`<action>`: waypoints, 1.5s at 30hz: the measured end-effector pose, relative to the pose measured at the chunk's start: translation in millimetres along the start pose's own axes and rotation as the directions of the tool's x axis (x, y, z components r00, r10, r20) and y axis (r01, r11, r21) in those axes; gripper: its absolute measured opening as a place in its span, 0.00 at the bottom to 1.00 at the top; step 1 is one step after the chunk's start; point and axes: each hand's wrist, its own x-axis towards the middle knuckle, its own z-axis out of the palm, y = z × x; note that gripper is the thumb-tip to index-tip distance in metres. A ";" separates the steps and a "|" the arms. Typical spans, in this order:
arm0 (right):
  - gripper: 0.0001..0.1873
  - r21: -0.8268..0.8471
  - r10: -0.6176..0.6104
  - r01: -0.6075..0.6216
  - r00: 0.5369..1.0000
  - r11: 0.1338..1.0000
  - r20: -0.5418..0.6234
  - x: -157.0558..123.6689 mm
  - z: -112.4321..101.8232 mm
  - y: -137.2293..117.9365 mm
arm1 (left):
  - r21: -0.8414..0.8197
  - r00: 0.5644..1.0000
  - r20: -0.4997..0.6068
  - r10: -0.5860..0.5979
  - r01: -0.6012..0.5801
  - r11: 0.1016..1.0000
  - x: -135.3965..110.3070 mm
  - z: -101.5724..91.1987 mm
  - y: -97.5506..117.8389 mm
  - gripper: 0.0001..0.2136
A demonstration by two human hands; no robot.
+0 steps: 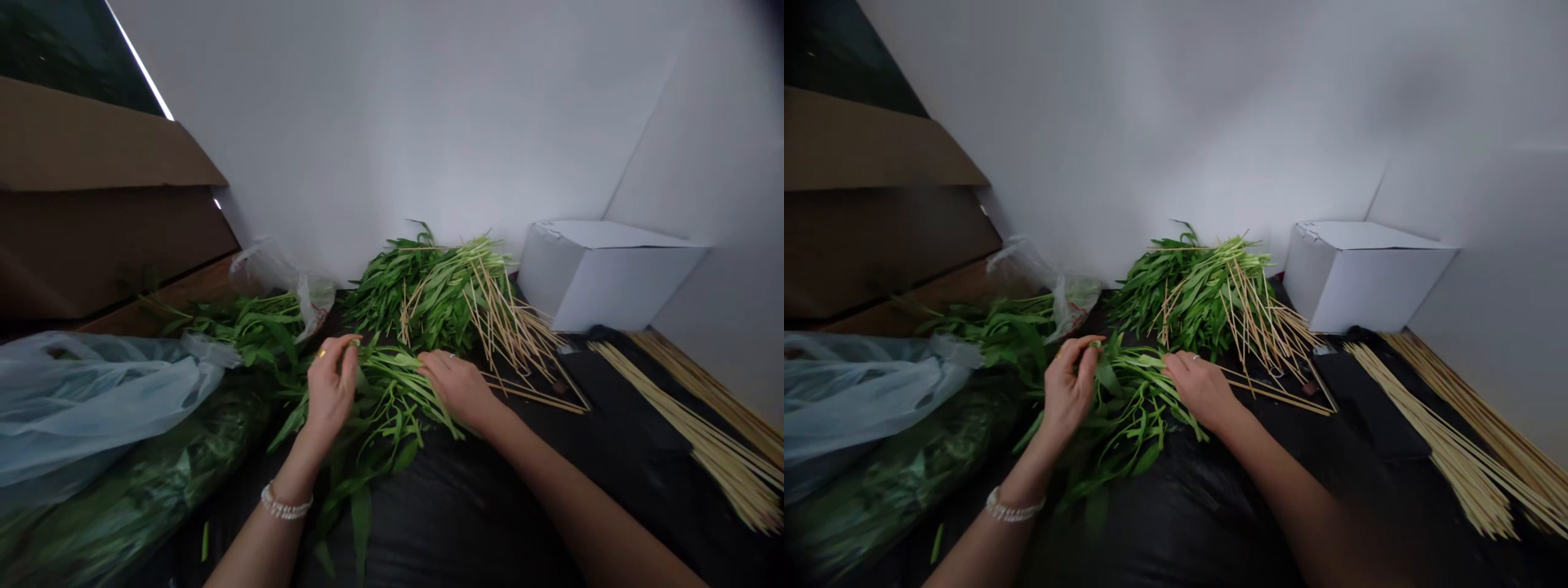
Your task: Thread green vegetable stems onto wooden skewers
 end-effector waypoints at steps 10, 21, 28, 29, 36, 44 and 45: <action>0.10 -0.039 -0.066 0.072 0.989 0.997 0.134 -4.3 13.8 -12.7 | 0.276 0.895 0.238 0.377 -0.435 0.857 -23.0 21.9 12.7 0.10; 0.06 -0.253 -0.048 0.095 0.982 0.963 0.185 -2.1 8.3 -23.3 | 0.321 0.784 0.497 0.373 -0.565 0.760 -19.6 27.9 9.4 0.07; 0.06 -0.239 -0.049 0.120 0.957 0.964 0.285 -2.3 6.3 -26.1 | 0.374 0.758 0.560 0.335 -0.592 0.714 -23.8 31.7 14.9 0.06; 0.06 -0.221 -0.039 0.108 0.955 0.969 0.295 -2.3 6.3 -26.7 | 0.377 0.760 0.558 0.334 -0.591 0.713 -24.1 31.7 15.3 0.05; 0.07 -0.078 -0.049 0.069 0.971 0.995 0.232 -2.7 7.3 -28.9 | 0.332 0.792 0.483 0.375 -0.562 0.758 -22.7 26.3 18.9 0.04; 0.10 0.203 -0.031 0.020 0.998 0.979 0.048 -1.8 8.2 -32.1 | 0.052 0.863 0.426 0.272 -0.323 0.945 -20.1 21.2 23.7 0.08; 0.11 0.272 -0.013 0.007 1.000 0.962 0.018 -1.2 7.3 -34.2 | -0.011 0.883 0.413 0.223 -0.240 0.971 -19.3 20.6 24.0 0.09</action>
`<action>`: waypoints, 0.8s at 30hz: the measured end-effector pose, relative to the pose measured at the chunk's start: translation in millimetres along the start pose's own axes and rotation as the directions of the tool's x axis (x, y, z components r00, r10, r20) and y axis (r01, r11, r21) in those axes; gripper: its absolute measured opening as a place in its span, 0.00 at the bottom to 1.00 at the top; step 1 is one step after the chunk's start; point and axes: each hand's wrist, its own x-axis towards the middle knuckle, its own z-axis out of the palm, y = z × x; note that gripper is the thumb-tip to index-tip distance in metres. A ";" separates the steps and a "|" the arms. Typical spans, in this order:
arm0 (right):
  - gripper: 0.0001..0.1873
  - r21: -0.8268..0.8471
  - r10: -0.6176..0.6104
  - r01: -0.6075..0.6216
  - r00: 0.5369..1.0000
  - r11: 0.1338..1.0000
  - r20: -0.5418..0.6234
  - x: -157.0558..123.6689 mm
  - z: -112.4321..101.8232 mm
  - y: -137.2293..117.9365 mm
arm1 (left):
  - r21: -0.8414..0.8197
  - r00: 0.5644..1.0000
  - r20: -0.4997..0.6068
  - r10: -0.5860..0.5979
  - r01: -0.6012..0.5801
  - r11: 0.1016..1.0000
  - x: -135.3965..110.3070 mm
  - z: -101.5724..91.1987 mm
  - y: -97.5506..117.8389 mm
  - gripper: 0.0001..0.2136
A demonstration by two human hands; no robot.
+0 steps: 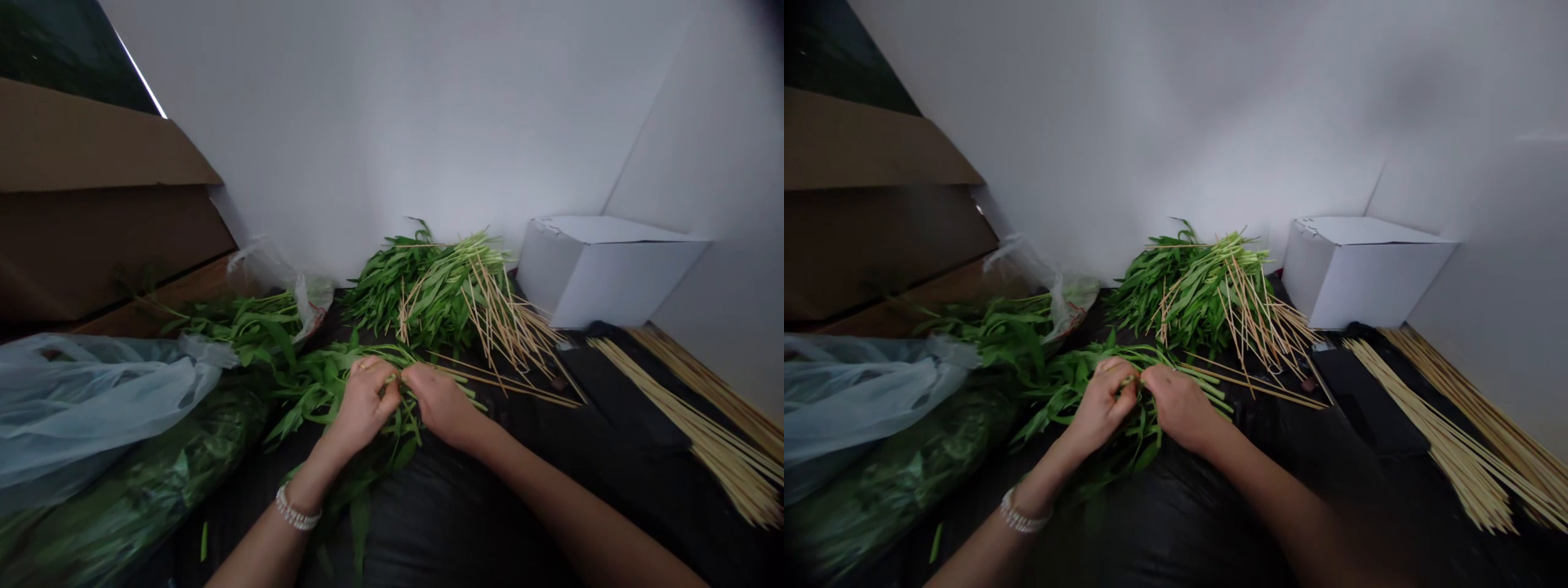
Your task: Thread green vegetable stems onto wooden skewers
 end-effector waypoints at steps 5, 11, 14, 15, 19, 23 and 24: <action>0.10 0.230 0.067 -0.051 0.996 0.972 -0.062 1.7 -3.4 -4.1 | -0.439 0.960 -0.115 -0.257 0.183 0.880 4.5 -9.9 -8.4 0.13; 0.12 0.299 0.127 -0.114 0.992 0.948 -0.023 2.3 -6.7 11.3 | -0.554 0.789 -0.495 -0.365 0.037 0.832 11.6 -52.3 -26.3 0.10; 0.13 0.292 0.167 -0.150 0.985 0.944 -0.033 3.7 -10.5 14.9 | -0.427 0.741 -0.614 -0.272 -0.022 0.904 14.1 -79.7 -19.6 0.10; 0.13 0.295 0.191 -0.173 0.981 0.940 -0.035 4.3 -12.6 15.5 | -0.376 0.762 -0.597 -0.250 0.010 0.927 14.4 -86.1 -14.1 0.11; 0.15 0.391 0.345 -0.320 0.939 0.863 0.009 6.9 -22.2 18.6 | -0.046 0.954 -0.251 -0.162 0.156 0.987 6.0 -79.2 13.2 0.11; 0.16 0.570 0.417 -0.426 0.895 0.703 0.155 9.8 -29.1 22.9 | 0.163 0.970 0.207 -0.125 0.092 0.982 -25.7 -25.0 29.3 0.13; 0.16 0.610 0.423 -0.439 0.888 0.659 0.182 10.6 -30.4 24.0 | 0.211 0.942 0.305 -0.143 0.080 0.974 -35.3 -11.3 31.2 0.14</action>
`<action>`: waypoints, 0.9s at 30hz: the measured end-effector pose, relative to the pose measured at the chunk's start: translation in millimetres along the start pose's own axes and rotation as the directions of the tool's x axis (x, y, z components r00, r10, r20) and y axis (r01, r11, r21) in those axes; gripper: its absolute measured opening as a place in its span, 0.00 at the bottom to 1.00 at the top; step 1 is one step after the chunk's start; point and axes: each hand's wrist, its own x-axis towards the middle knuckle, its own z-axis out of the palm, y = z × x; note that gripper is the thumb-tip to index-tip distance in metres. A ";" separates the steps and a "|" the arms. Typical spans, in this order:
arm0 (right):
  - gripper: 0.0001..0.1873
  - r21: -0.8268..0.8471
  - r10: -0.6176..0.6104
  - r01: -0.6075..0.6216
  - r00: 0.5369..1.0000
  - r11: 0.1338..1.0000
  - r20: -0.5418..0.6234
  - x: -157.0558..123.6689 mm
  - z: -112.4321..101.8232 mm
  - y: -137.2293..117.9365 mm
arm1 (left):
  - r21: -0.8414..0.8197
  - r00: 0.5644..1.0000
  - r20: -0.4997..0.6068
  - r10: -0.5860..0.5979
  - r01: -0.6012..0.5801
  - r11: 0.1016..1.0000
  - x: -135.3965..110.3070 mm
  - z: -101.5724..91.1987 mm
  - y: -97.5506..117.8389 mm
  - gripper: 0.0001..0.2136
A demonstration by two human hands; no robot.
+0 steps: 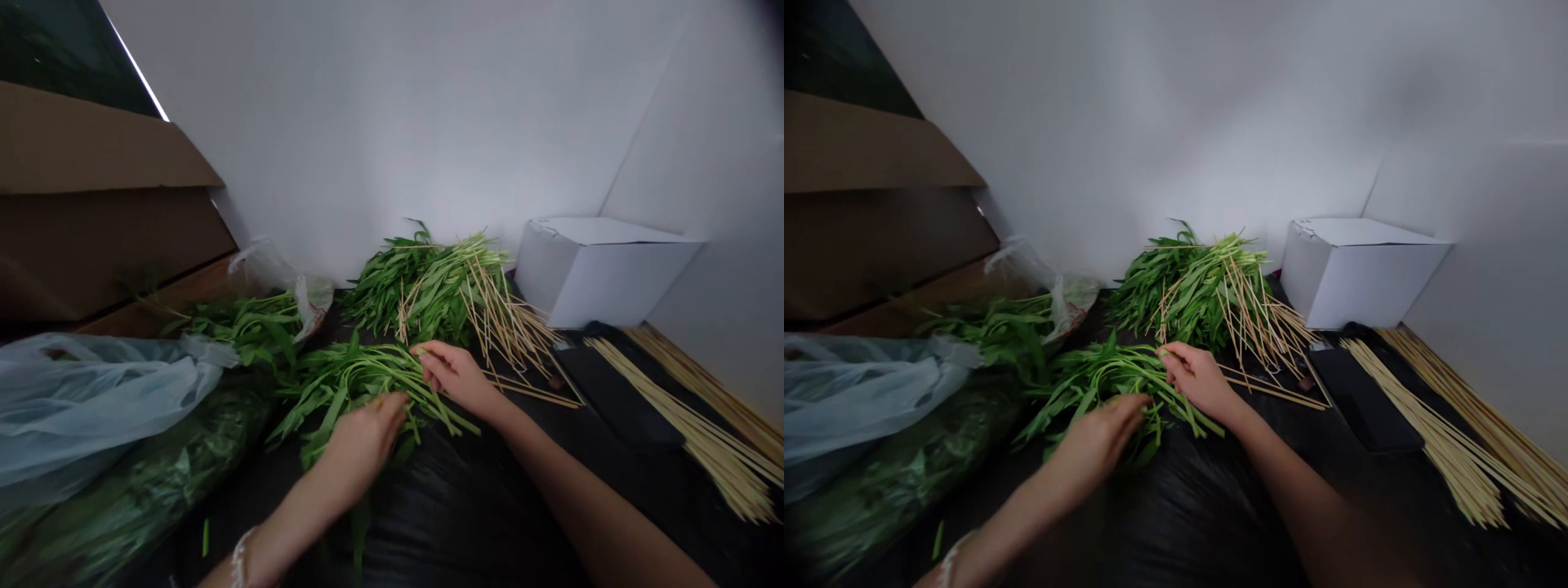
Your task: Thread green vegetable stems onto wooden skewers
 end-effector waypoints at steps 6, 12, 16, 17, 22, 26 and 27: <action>0.18 0.178 0.066 -0.069 0.998 0.982 0.023 2.8 -8.7 -2.6 | 0.000 0.987 0.046 0.152 -0.152 0.988 -12.2 22.8 5.3 0.15; 0.28 0.238 0.042 -0.133 0.935 0.962 0.352 -6.0 -1.7 -11.0 | -0.336 0.961 -0.274 -0.030 -0.067 0.940 13.0 -1.5 -3.5 0.15; 0.31 0.260 0.005 -0.162 0.858 0.952 0.514 -11.2 4.6 -14.6 | -0.650 0.975 -0.169 -0.145 0.000 0.760 13.5 4.1 -1.6 0.18; 0.33 0.259 0.001 -0.169 0.840 0.951 0.543 -12.0 5.9 -15.1 | -0.742 0.979 -0.109 -0.171 0.034 0.669 11.5 5.3 -1.2 0.18; 0.35 0.293 -0.004 -0.248 0.757 0.923 0.654 -14.9 18.0 -14.6 | -0.954 0.985 0.064 -0.158 0.107 0.279 -3.9 1.4 -4.2 0.13; 0.36 0.311 -0.016 -0.314 0.681 0.897 0.732 -19.6 31.7 -12.9 | -0.981 0.986 0.108 -0.129 0.126 0.145 -16.3 0.4 -3.7 0.16; 0.37 0.308 -0.014 -0.319 0.673 0.896 0.739 -21.1 34.4 -12.6 | -0.984 0.986 0.124 -0.110 0.137 0.118 -18.3 1.9 -1.9 0.16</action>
